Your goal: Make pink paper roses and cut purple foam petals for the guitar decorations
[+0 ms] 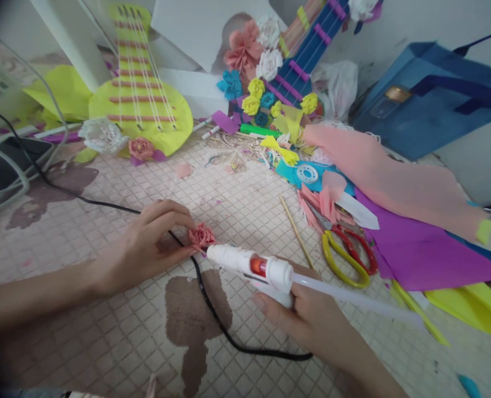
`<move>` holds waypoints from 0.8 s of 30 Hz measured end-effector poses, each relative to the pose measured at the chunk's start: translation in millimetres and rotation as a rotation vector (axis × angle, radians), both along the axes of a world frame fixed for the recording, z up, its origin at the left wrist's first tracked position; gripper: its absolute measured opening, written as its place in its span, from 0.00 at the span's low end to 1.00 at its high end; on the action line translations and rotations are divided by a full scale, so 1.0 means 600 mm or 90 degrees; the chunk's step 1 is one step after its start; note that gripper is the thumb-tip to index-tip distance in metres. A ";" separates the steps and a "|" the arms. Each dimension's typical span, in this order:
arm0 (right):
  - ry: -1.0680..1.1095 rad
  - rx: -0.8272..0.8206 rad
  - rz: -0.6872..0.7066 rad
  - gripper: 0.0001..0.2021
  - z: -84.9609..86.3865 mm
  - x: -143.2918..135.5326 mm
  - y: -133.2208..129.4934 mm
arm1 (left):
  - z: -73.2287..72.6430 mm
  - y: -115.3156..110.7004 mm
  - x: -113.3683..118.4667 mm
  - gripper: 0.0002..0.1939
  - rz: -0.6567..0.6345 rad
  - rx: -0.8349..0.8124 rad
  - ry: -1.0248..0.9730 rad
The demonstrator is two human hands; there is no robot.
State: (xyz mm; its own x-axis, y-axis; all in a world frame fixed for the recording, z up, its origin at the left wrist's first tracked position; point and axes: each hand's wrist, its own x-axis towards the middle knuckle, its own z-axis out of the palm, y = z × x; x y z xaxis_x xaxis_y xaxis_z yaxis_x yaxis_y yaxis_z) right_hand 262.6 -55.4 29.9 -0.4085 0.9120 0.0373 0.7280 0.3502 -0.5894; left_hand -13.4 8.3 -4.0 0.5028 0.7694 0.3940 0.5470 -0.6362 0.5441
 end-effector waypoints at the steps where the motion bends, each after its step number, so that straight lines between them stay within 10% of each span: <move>1: -0.002 0.000 -0.005 0.06 -0.001 0.000 0.000 | 0.000 0.001 0.001 0.10 0.002 -0.008 -0.014; 24: 0.053 0.012 -0.021 0.08 -0.016 0.019 0.006 | -0.007 0.014 0.013 0.14 0.034 -0.066 -0.004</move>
State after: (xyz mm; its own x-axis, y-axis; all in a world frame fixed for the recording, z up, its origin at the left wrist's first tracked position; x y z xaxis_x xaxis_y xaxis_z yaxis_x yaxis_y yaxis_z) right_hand 273.7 -51.8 20.1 -0.3727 0.9238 0.0874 0.6879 0.3383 -0.6421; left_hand -5.7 16.9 -8.1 0.4584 0.8313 0.3143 0.5750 -0.5471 0.6083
